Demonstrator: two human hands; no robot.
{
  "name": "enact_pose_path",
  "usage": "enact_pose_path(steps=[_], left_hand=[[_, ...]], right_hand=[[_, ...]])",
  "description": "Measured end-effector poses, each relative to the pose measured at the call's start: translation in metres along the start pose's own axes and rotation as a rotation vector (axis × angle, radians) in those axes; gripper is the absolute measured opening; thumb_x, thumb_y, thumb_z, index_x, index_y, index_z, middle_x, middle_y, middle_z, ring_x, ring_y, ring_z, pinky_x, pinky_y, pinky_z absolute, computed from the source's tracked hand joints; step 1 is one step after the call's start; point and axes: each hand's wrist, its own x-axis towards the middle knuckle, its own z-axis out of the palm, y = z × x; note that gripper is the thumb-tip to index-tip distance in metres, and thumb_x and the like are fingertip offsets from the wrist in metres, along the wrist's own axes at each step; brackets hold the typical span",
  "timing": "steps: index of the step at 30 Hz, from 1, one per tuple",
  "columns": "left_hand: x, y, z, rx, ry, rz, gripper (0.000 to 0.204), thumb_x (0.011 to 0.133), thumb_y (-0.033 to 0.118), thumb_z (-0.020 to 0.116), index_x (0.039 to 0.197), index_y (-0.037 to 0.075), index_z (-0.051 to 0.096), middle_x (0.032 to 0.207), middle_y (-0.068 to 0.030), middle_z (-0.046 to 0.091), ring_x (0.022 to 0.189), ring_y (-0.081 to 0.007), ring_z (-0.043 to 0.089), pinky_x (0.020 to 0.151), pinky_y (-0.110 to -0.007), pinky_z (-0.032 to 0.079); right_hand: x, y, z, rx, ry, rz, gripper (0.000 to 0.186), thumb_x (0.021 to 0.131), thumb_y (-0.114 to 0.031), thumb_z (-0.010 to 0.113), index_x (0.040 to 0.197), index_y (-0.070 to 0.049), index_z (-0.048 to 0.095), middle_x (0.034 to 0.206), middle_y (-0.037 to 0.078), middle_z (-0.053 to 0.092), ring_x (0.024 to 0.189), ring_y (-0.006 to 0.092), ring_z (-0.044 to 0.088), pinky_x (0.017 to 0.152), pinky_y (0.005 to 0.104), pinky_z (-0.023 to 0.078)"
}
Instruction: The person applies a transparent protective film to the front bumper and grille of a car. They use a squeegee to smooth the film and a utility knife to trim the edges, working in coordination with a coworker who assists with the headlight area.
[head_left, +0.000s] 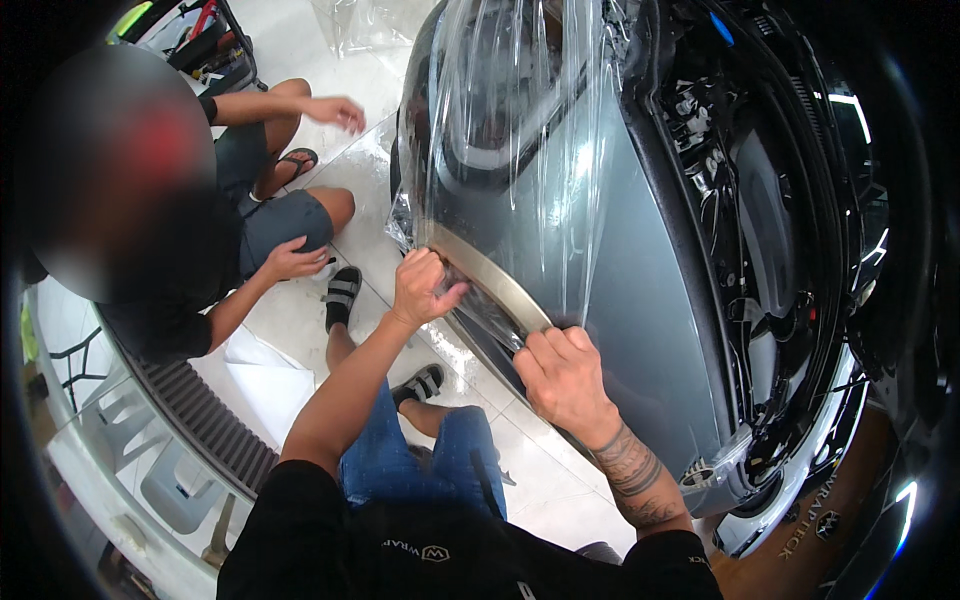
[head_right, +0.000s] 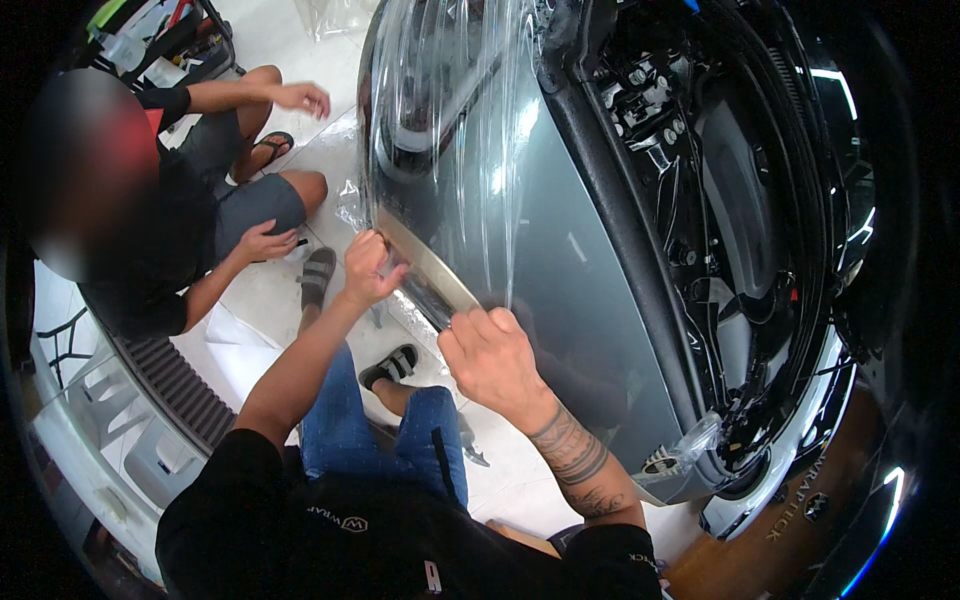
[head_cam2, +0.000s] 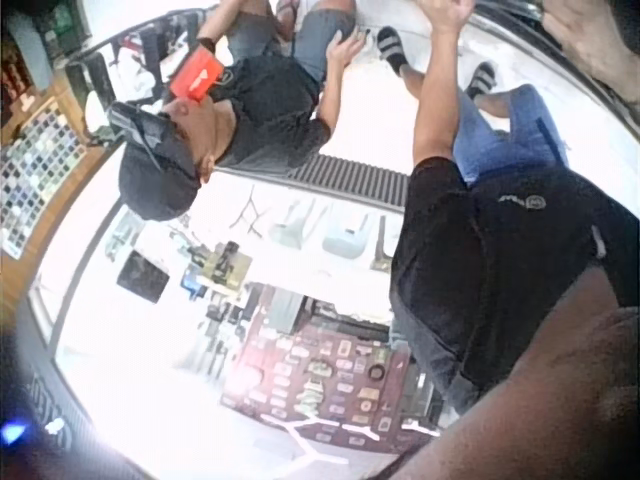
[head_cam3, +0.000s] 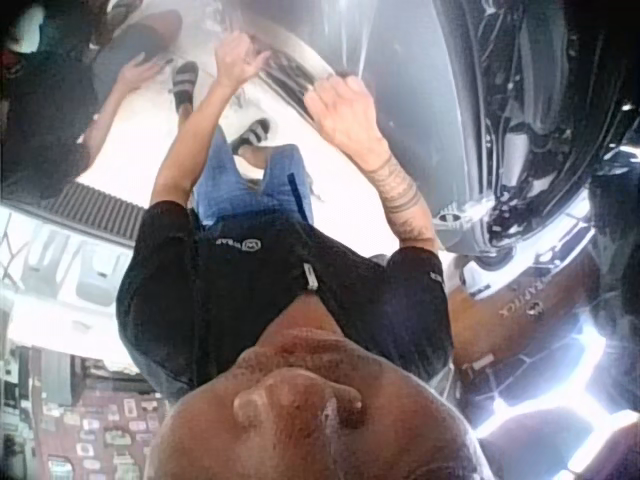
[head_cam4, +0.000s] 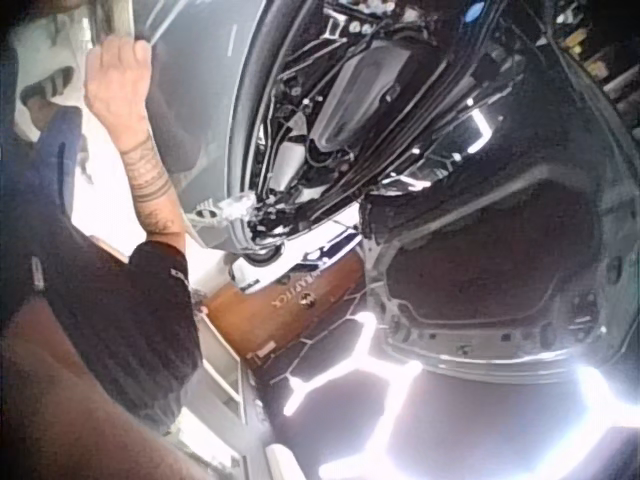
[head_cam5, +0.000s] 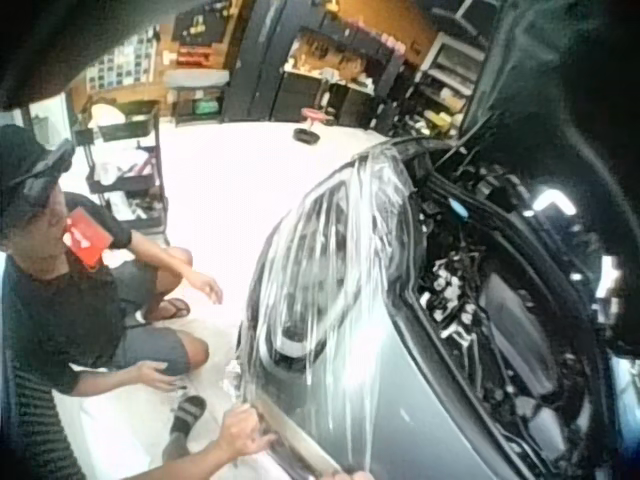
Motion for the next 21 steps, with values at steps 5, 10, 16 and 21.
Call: enact_pose_path(steps=[5,10,16,21], left_hand=[[0.004,0.0,0.0,-0.01,-0.032,-0.043,0.029,0.068,0.013,0.066,0.061,0.006,0.039,0.062,-0.0094,0.04,0.057,-0.029,0.041,0.053,-0.039,0.03],[0.007,0.005,-0.006,0.002,-0.129,-0.099,0.023,0.063,0.008,0.062,0.061,0.006,0.039,0.061,-0.0098,0.039,0.057,-0.0296,0.042,0.054,-0.039,0.032],[0.007,0.007,-0.01,0.087,-0.25,-0.16,0.019,0.058,0.009,0.062,0.064,0.007,0.044,0.066,-0.0097,0.044,0.066,-0.0293,0.047,0.059,-0.04,0.037],[0.008,0.007,-0.017,0.053,-0.318,-0.175,0.02,0.06,0.012,0.065,0.067,0.008,0.047,0.071,-0.0088,0.048,0.071,-0.0288,0.049,0.063,-0.041,0.038]], right_hand=[[0.0,0.007,-0.003,0.041,-0.02,-0.013,0.01,0.068,-0.014,0.058,0.069,-0.01,0.048,0.07,0.003,0.044,0.068,0.0182,0.047,0.062,0.0314,0.035],[0.001,0.008,-0.009,0.058,-0.06,0.003,0.009,0.07,-0.016,0.057,0.071,-0.012,0.05,0.072,0.002,0.045,0.069,0.0174,0.048,0.062,0.0315,0.036],[0.002,0.008,-0.014,0.052,-0.139,0.024,0.007,0.073,-0.018,0.057,0.074,-0.014,0.051,0.073,0.0,0.046,0.07,0.0159,0.048,0.063,0.0308,0.035],[0.002,0.006,-0.015,0.062,-0.175,0.058,0.006,0.073,-0.017,0.056,0.076,-0.014,0.052,0.075,0.0,0.047,0.072,0.0157,0.049,0.065,0.0308,0.035]])
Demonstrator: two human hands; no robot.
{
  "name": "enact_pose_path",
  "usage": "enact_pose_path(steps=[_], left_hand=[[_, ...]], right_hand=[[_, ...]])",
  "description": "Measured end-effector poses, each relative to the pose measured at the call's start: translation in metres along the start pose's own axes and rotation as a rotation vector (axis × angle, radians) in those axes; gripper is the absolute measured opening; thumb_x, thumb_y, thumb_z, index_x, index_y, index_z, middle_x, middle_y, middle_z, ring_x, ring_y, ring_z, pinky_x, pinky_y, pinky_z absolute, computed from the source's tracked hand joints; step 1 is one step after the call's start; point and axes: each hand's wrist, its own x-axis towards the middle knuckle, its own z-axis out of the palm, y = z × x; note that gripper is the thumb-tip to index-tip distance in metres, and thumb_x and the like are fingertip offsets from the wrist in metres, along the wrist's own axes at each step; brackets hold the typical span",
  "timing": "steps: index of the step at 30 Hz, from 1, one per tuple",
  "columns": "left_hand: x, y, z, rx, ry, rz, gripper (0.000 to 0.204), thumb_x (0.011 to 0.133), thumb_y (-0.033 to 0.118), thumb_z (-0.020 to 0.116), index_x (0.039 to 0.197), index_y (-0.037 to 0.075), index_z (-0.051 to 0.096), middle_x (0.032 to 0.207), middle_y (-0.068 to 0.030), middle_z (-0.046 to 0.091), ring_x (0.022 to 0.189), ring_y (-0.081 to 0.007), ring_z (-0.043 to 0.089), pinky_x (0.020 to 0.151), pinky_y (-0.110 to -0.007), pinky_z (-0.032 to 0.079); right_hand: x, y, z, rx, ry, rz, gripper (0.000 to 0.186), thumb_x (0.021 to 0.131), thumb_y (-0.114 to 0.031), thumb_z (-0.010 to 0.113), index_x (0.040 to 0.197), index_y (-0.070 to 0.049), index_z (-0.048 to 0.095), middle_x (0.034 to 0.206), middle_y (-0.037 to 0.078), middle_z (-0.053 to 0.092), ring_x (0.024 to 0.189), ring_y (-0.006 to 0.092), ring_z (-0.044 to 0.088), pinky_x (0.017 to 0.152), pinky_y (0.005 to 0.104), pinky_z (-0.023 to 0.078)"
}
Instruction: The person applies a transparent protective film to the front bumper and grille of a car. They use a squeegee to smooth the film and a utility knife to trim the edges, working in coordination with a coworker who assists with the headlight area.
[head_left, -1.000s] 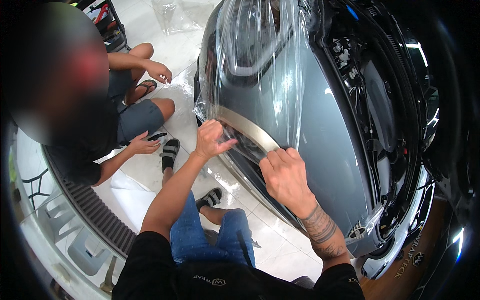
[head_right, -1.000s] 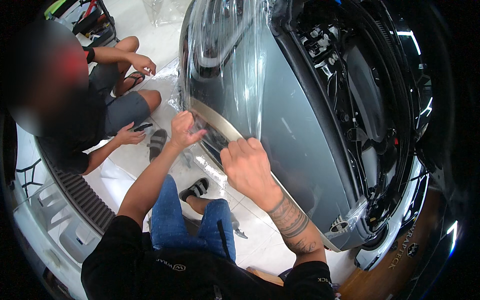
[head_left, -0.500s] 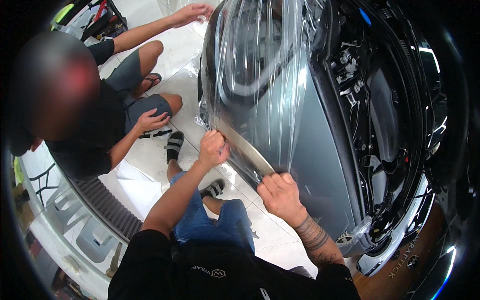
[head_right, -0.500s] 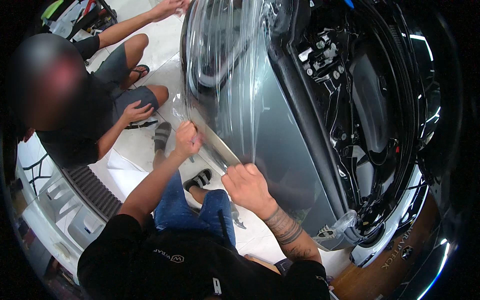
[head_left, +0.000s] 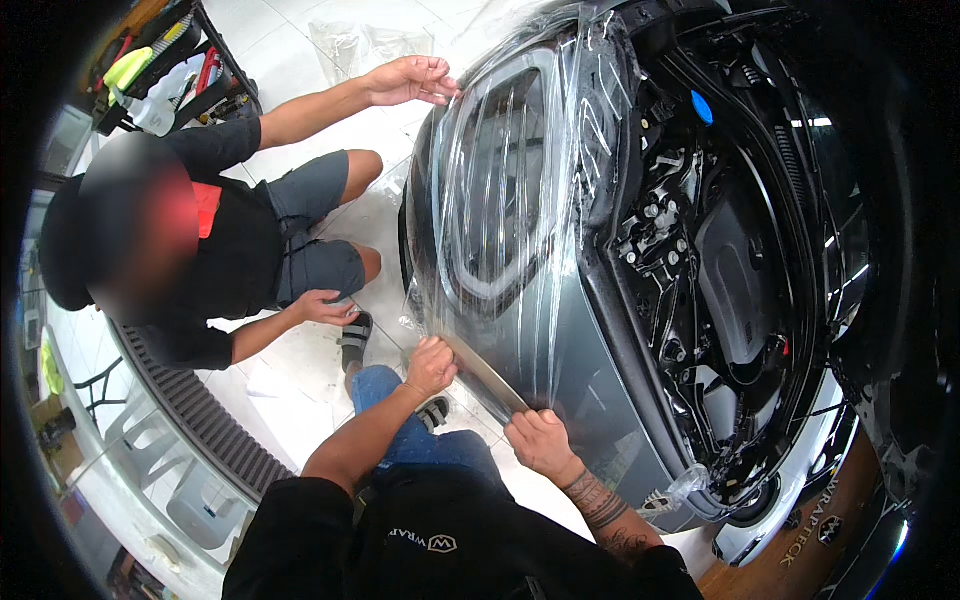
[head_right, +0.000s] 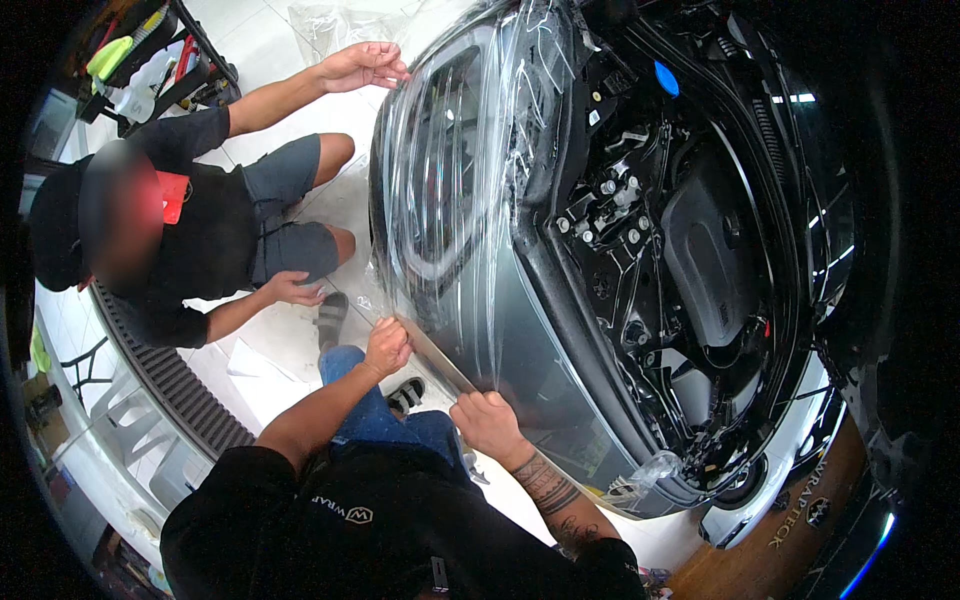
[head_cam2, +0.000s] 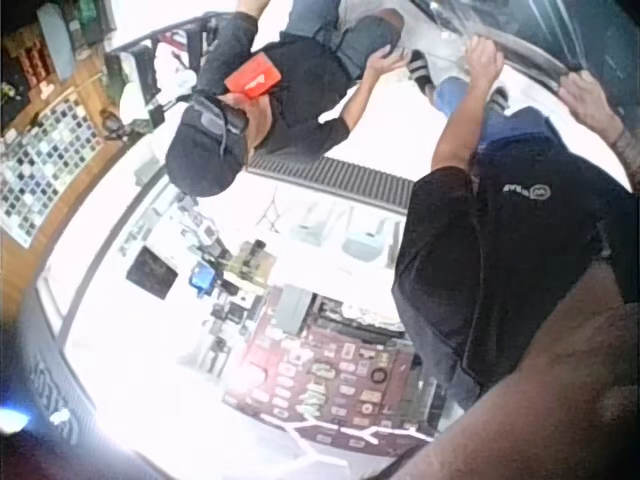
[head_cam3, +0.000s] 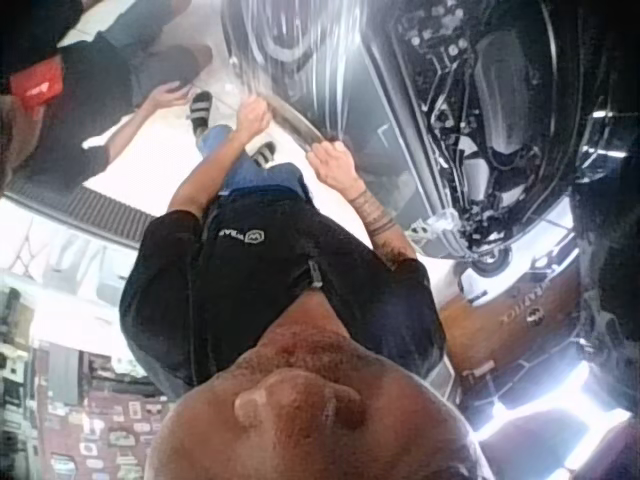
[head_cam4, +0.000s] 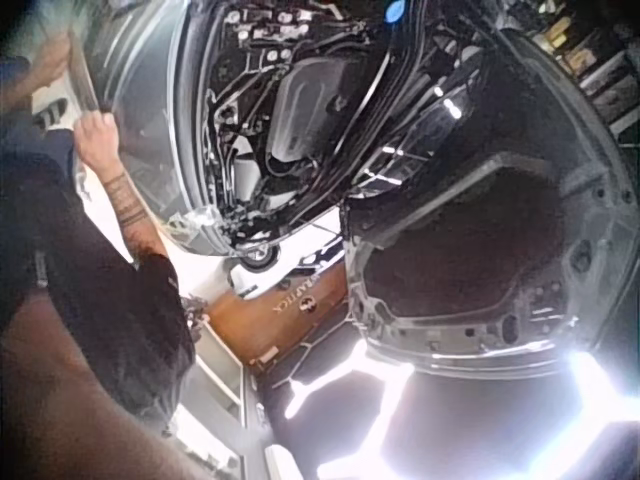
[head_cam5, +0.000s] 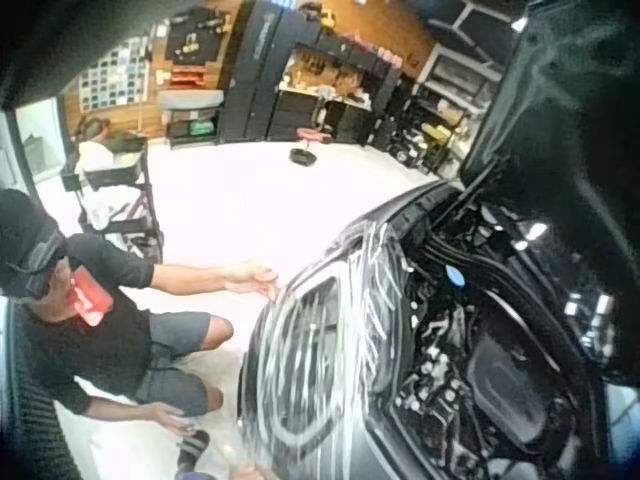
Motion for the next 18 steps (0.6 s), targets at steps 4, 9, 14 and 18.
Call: enact_pose_path(steps=[4,9,14,18], left_hand=[[0.0,0.001,-0.006,0.019,-0.054,-0.013,0.021,0.061,0.013,0.066,0.068,0.008,0.047,0.073,-0.009,0.048,0.074,-0.0288,0.05,0.065,-0.041,0.038],[-0.002,-0.002,-0.005,0.051,-0.1,-0.022,0.019,0.066,0.013,0.065,0.07,0.008,0.047,0.074,-0.0092,0.049,0.077,-0.0288,0.051,0.069,-0.042,0.04],[0.0,0.002,-0.012,0.036,-0.137,-0.045,0.019,0.066,0.013,0.066,0.071,0.008,0.049,0.076,-0.0084,0.05,0.078,-0.0279,0.051,0.069,-0.042,0.04],[0.002,0.002,-0.014,0.011,-0.126,-0.032,0.02,0.065,0.012,0.068,0.072,0.008,0.05,0.075,-0.0078,0.05,0.078,-0.0274,0.051,0.07,-0.041,0.04]], right_hand=[[0.001,-0.002,-0.003,0.016,-0.019,0.008,0.005,0.074,-0.017,0.055,0.077,-0.014,0.052,0.075,0.0,0.048,0.074,0.0163,0.049,0.065,0.0317,0.035],[0.002,-0.001,0.002,0.017,0.022,-0.002,0.009,0.069,-0.016,0.056,0.074,-0.014,0.049,0.074,0.001,0.045,0.07,0.0171,0.048,0.061,0.0323,0.036],[0.002,-0.001,0.001,-0.006,0.008,0.007,0.007,0.073,-0.016,0.055,0.075,-0.013,0.05,0.074,0.001,0.047,0.072,0.0177,0.05,0.063,0.0328,0.037],[0.002,-0.004,0.0,-0.008,0.014,0.017,0.007,0.072,-0.016,0.056,0.074,-0.013,0.049,0.074,0.001,0.046,0.071,0.0179,0.051,0.063,0.033,0.037]])
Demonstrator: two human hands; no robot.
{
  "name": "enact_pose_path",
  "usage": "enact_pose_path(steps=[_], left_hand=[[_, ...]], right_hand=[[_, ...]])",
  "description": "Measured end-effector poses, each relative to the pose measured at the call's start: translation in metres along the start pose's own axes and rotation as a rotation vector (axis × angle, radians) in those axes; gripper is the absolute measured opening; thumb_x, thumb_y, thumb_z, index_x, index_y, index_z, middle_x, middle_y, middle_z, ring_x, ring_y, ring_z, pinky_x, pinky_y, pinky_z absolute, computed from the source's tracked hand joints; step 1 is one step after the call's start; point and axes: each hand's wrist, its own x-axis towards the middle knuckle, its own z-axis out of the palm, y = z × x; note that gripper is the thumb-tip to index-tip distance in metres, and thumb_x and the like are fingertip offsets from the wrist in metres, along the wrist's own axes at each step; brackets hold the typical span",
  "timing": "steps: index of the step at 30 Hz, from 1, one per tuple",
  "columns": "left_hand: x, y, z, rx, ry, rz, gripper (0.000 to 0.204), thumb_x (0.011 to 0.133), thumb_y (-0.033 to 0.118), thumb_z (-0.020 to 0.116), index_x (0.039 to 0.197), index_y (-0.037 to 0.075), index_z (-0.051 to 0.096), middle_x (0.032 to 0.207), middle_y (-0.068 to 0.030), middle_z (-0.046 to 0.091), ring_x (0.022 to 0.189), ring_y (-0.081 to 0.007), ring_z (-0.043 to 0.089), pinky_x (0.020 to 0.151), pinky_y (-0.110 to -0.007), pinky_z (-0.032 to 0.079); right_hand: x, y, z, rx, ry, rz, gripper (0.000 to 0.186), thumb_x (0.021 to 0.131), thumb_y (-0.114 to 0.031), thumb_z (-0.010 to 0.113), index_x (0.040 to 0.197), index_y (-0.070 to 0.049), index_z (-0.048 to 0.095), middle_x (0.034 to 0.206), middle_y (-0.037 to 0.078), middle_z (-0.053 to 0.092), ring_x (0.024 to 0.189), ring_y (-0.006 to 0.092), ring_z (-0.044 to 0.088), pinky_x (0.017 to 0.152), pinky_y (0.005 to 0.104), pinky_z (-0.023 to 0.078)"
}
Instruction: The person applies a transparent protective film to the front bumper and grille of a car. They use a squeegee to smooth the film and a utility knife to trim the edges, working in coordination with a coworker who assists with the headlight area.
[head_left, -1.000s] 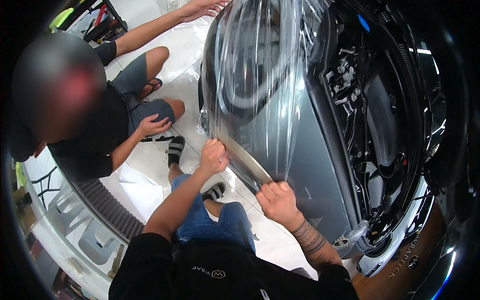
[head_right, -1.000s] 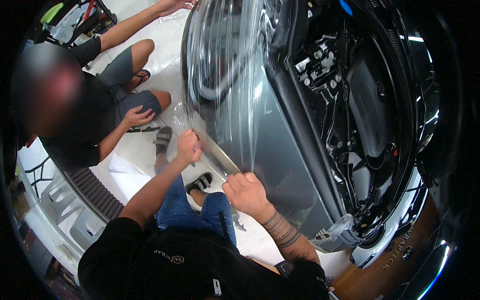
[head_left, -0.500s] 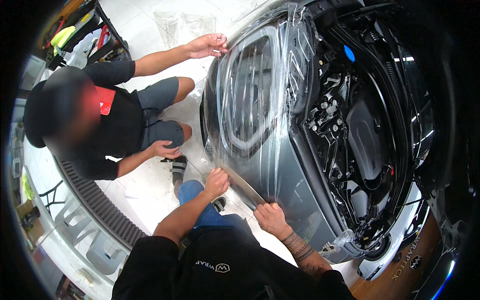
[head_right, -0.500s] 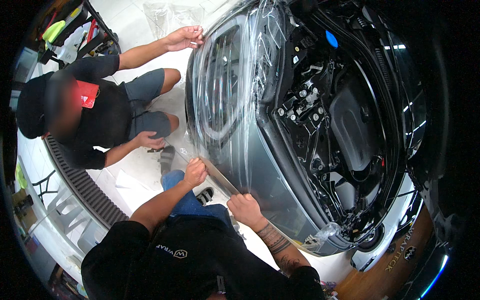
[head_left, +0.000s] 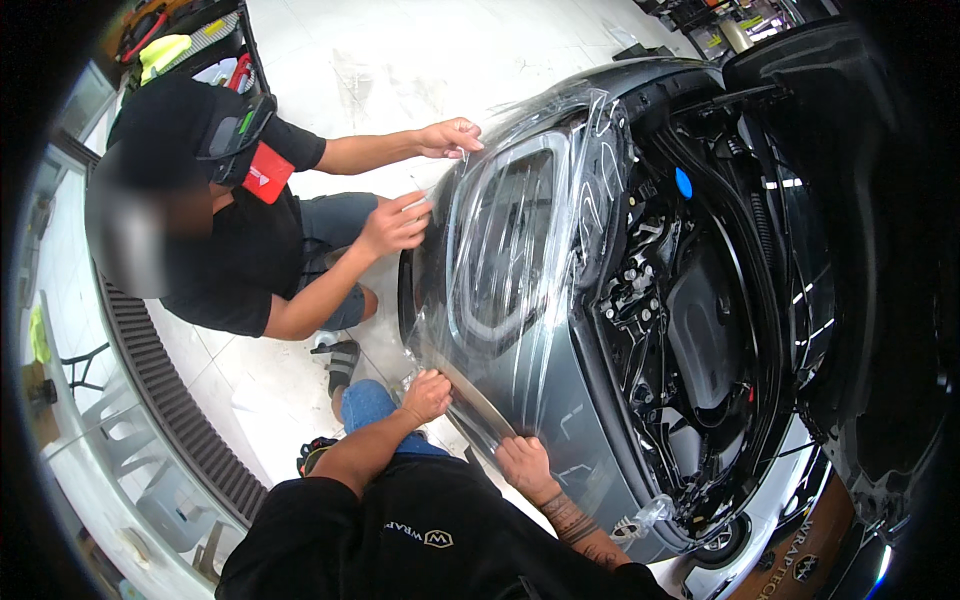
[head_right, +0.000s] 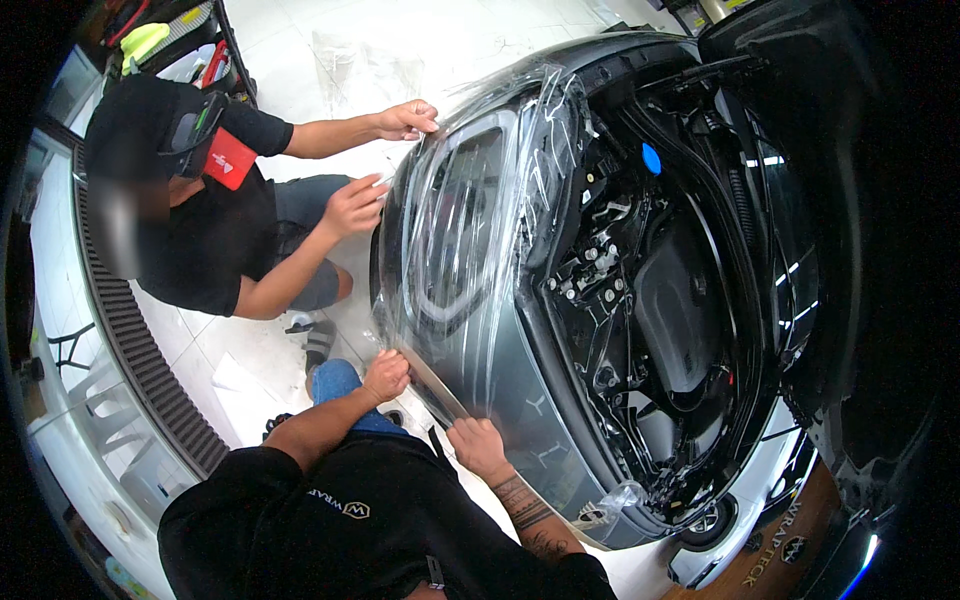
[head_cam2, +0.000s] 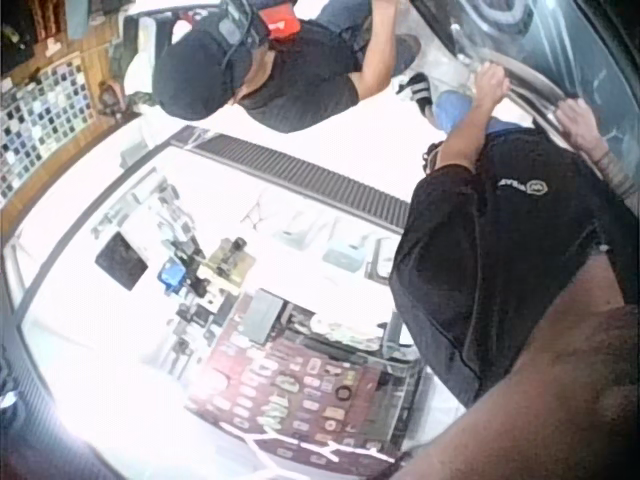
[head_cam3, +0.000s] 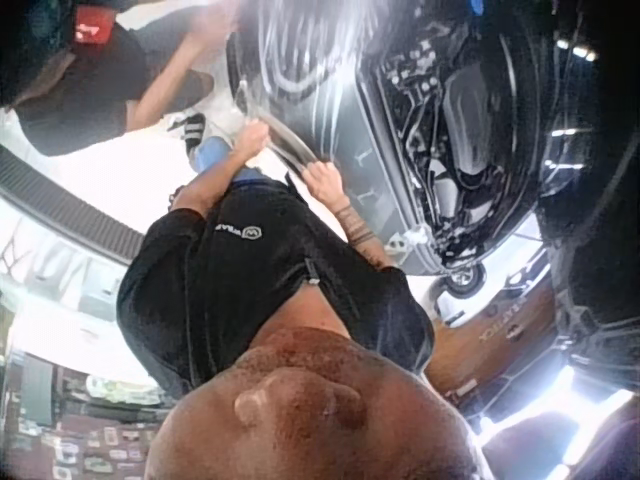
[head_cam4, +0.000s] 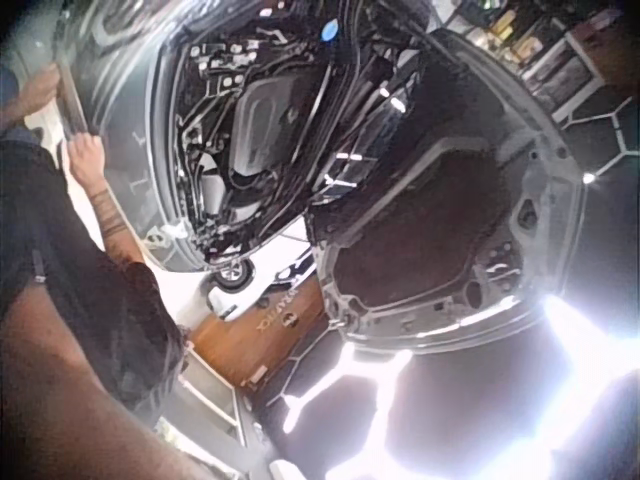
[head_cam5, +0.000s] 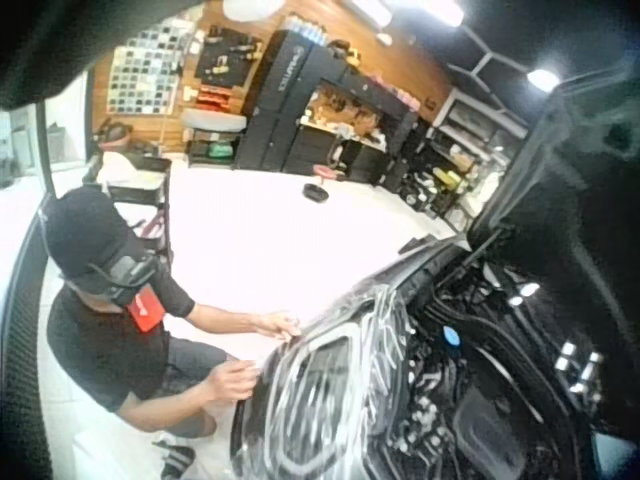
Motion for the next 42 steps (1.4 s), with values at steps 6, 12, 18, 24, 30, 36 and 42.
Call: enact_pose_path(steps=[6,12,18,24,30,36,42], left_hand=[[0.0018,0.0021,-0.0013,0.026,0.01,-0.001,0.02,0.065,0.011,0.067,0.074,0.008,0.05,0.076,-0.0074,0.049,0.078,-0.0271,0.05,0.069,-0.041,0.04],[0.0017,0.0014,-0.0025,0.027,-0.004,0.011,0.016,0.066,0.011,0.065,0.075,0.008,0.051,0.076,-0.0077,0.05,0.078,-0.0268,0.051,0.069,-0.04,0.04],[0.0025,0.0031,-0.0048,0.02,0.033,0.026,0.015,0.065,0.01,0.064,0.073,0.008,0.051,0.075,-0.007,0.051,0.076,-0.0268,0.051,0.067,-0.04,0.039],[0.0025,0.002,-0.0024,0.03,0.031,0.027,0.018,0.064,0.012,0.066,0.072,0.008,0.05,0.075,-0.0074,0.051,0.076,-0.0273,0.051,0.068,-0.04,0.039],[0.0023,0.0011,-0.003,0.039,-0.013,0.007,0.02,0.065,0.013,0.068,0.072,0.009,0.05,0.075,-0.0077,0.051,0.077,-0.0275,0.051,0.068,-0.04,0.039],[0.0034,0.0028,-0.0038,0.038,0.034,0.028,0.018,0.065,0.012,0.066,0.07,0.009,0.049,0.075,-0.0074,0.051,0.075,-0.0264,0.05,0.067,-0.039,0.039],[0.0042,0.0029,-0.0046,0.019,0.033,0.02,0.017,0.066,0.011,0.064,0.069,0.009,0.048,0.074,-0.0073,0.05,0.073,-0.0263,0.049,0.067,-0.039,0.038]], right_hand=[[0.0009,-0.0007,-0.0025,-0.022,-0.022,0.018,0.008,0.072,-0.015,0.056,0.074,-0.013,0.049,0.073,0.001,0.046,0.071,0.0182,0.051,0.063,0.0331,0.038],[-0.0011,-0.0029,0.0008,-0.03,0.025,0.023,0.007,0.071,-0.015,0.056,0.072,-0.013,0.049,0.072,0.001,0.045,0.07,0.0181,0.05,0.062,0.033,0.037],[0.0003,-0.0013,0.0027,-0.046,0.032,0.018,0.006,0.07,-0.016,0.055,0.071,-0.013,0.049,0.072,0.002,0.045,0.069,0.0179,0.05,0.061,0.0328,0.037],[0.0007,-0.0027,0.0002,-0.037,0.034,0.029,0.007,0.071,-0.016,0.055,0.071,-0.014,0.048,0.072,0.002,0.045,0.07,0.0174,0.048,0.063,0.0318,0.036],[-0.0013,-0.0016,0.0015,-0.037,0.01,0.035,0.005,0.073,-0.016,0.054,0.073,-0.013,0.05,0.074,0.001,0.047,0.071,0.0173,0.049,0.064,0.032,0.037],[-0.0016,-0.0005,0.0047,-0.017,0.041,0.03,0.008,0.069,-0.014,0.057,0.072,-0.013,0.049,0.072,0.002,0.045,0.068,0.0173,0.048,0.062,0.0321,0.036],[0.0003,-0.0018,0.0011,-0.022,0.023,0.037,0.006,0.072,-0.015,0.055,0.072,-0.014,0.049,0.072,0.002,0.046,0.07,0.0173,0.049,0.064,0.0322,0.037]])
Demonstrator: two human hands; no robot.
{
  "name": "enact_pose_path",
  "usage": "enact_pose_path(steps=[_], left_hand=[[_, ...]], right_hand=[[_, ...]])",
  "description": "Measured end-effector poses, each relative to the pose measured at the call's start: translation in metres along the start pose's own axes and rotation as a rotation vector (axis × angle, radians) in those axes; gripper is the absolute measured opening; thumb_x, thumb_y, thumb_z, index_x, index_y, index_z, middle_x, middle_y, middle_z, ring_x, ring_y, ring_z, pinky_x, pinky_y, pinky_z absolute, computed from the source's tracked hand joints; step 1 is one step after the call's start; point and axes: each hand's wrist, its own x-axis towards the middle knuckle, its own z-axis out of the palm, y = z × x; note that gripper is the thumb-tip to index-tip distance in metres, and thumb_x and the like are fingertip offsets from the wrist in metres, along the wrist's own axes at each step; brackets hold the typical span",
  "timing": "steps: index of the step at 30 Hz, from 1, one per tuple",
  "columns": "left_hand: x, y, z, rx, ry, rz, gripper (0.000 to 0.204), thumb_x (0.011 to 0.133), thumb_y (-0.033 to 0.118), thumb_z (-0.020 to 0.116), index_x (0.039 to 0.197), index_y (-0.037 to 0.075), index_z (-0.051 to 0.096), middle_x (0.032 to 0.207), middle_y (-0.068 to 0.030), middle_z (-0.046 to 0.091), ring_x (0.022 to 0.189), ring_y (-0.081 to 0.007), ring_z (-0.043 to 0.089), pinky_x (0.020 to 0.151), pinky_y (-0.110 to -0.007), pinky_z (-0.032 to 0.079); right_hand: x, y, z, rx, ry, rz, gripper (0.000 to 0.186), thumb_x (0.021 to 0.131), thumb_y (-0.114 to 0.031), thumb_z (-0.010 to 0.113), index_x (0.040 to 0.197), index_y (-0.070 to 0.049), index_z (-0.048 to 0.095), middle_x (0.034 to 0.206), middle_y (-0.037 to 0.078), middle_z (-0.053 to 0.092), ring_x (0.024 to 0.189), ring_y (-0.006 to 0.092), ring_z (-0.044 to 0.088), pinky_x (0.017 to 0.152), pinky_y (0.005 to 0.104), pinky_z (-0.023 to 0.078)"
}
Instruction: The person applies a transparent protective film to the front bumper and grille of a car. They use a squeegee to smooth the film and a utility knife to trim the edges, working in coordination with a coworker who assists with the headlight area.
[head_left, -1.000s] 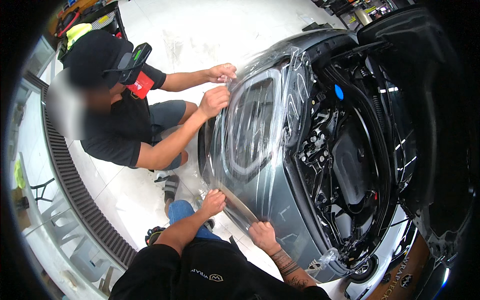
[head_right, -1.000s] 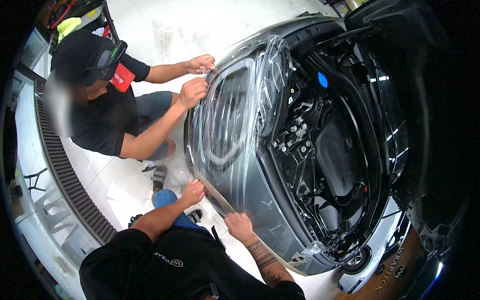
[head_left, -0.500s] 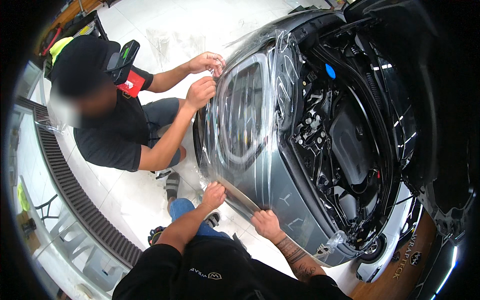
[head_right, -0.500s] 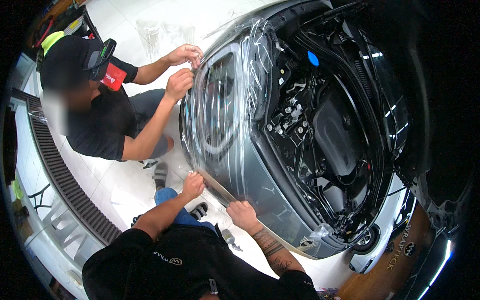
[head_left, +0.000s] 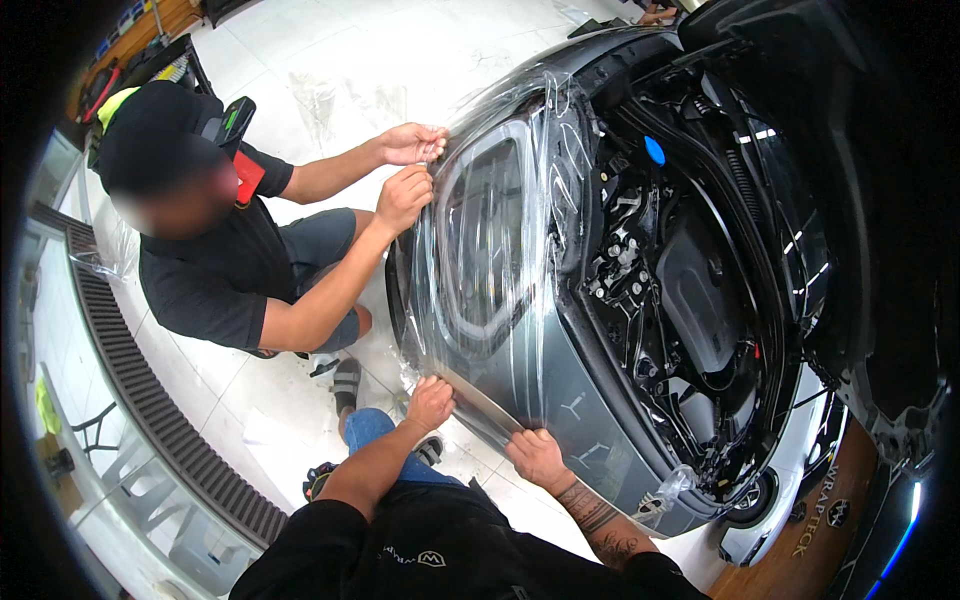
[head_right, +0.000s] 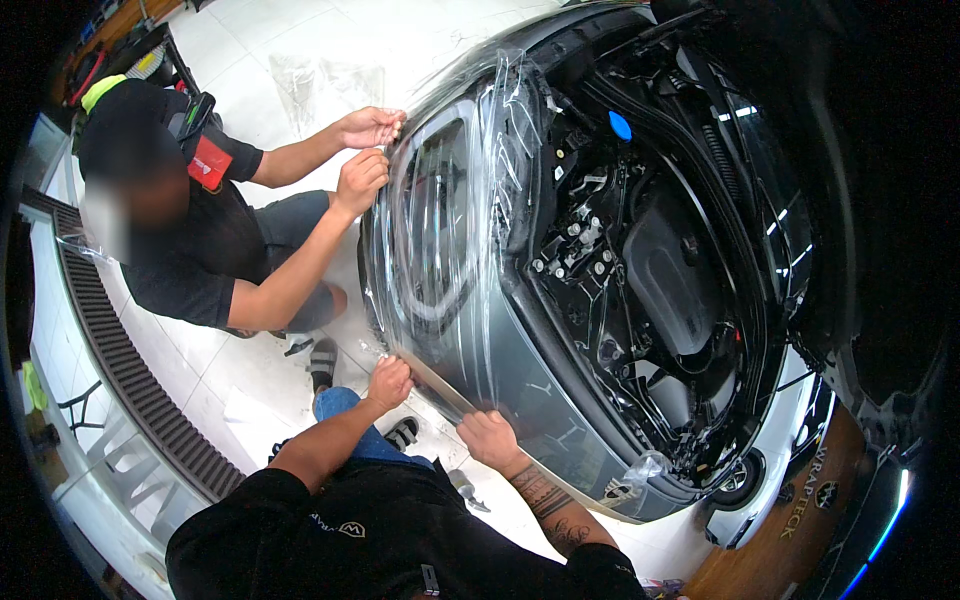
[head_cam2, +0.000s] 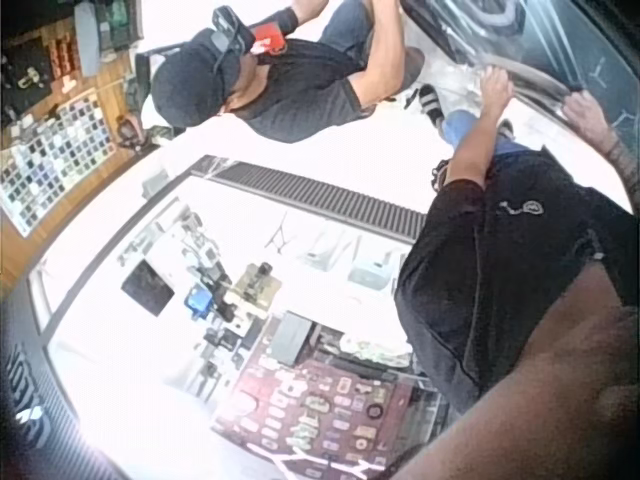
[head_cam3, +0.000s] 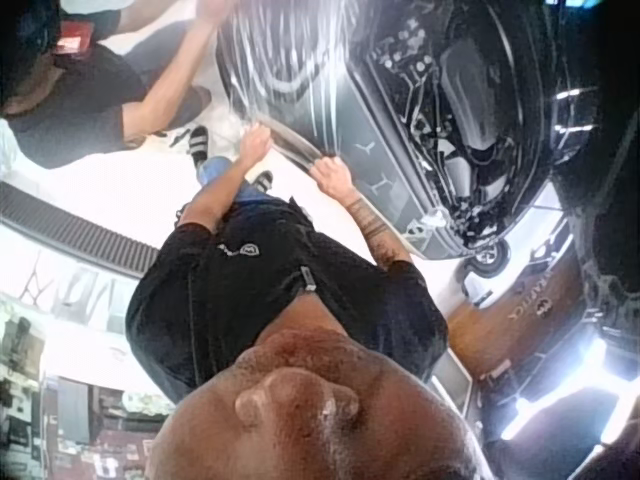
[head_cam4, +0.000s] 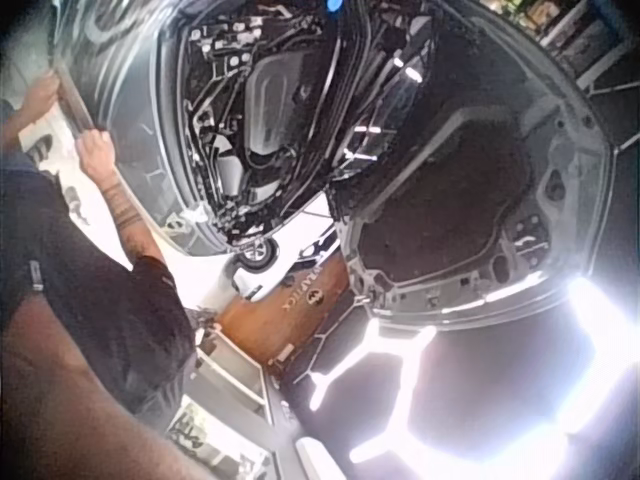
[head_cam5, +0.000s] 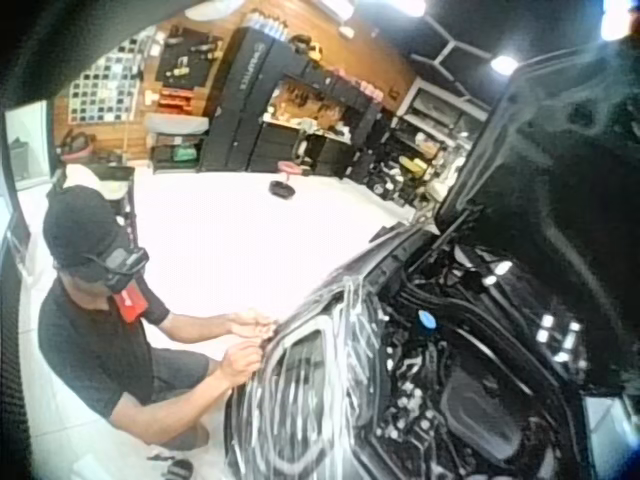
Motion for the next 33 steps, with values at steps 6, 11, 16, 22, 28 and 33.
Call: enact_pose_path(steps=[6,11,16,22,28,33], left_hand=[[0.001,-0.0008,-0.001,-0.014,-0.029,-0.01,0.02,0.065,0.012,0.068,0.07,0.009,0.048,0.075,-0.0072,0.051,0.075,-0.0268,0.05,0.068,-0.04,0.039],[-0.0012,-0.0008,-0.0005,0.012,-0.047,-0.02,0.022,0.065,0.013,0.069,0.071,0.009,0.048,0.076,-0.0073,0.051,0.077,-0.027,0.051,0.07,-0.041,0.039],[-0.0053,-0.0037,0.0032,0.02,-0.049,-0.013,0.022,0.065,0.014,0.069,0.073,0.009,0.05,0.078,-0.0076,0.051,0.078,-0.027,0.051,0.07,-0.041,0.039],[-0.0025,-0.0028,0.0017,0.026,-0.066,-0.011,0.022,0.064,0.014,0.069,0.074,0.009,0.05,0.078,-0.0081,0.051,0.078,-0.0276,0.051,0.069,-0.042,0.039],[-0.0017,-0.0043,0.0023,0.009,-0.037,0.013,0.023,0.064,0.014,0.069,0.072,0.008,0.048,0.076,-0.0088,0.05,0.077,-0.0282,0.05,0.068,-0.041,0.039],[-0.005,-0.0042,0.0053,0.03,-0.066,-0.016,0.021,0.066,0.014,0.067,0.073,0.008,0.048,0.077,-0.009,0.05,0.079,-0.0289,0.05,0.07,-0.042,0.04]], right_hand=[[0.0,0.0013,0.0019,0.0,0.035,-0.019,0.008,0.069,-0.013,0.056,0.072,-0.013,0.049,0.073,0.002,0.045,0.069,0.0167,0.047,0.064,0.031,0.035],[-0.0002,0.0011,0.0014,0.001,0.035,-0.019,0.009,0.069,-0.014,0.057,0.072,-0.013,0.049,0.074,0.001,0.045,0.069,0.0168,0.047,0.064,0.0311,0.035],[-0.0004,-0.0007,-0.0009,-0.025,-0.002,-0.011,0.005,0.073,-0.017,0.054,0.073,-0.014,0.05,0.074,0.001,0.046,0.072,0.0165,0.048,0.065,0.0312,0.036],[-0.0021,0.001,0.0032,-0.003,0.014,-0.011,0.008,0.068,-0.014,0.057,0.072,-0.013,0.05,0.074,0.002,0.046,0.07,0.0172,0.047,0.064,0.032,0.036],[-0.0003,0.0001,-0.0003,-0.056,-0.024,-0.004,0.005,0.073,-0.019,0.054,0.074,-0.014,0.051,0.076,0.001,0.047,0.074,0.0159,0.049,0.066,0.0307,0.037],[-0.0013,0.0006,0.0003,-0.04,-0.026,0.0,0.005,0.073,-0.018,0.054,0.075,-0.014,0.051,0.076,0.001,0.048,0.075,0.0161,0.049,0.066,0.0308,0.037]])
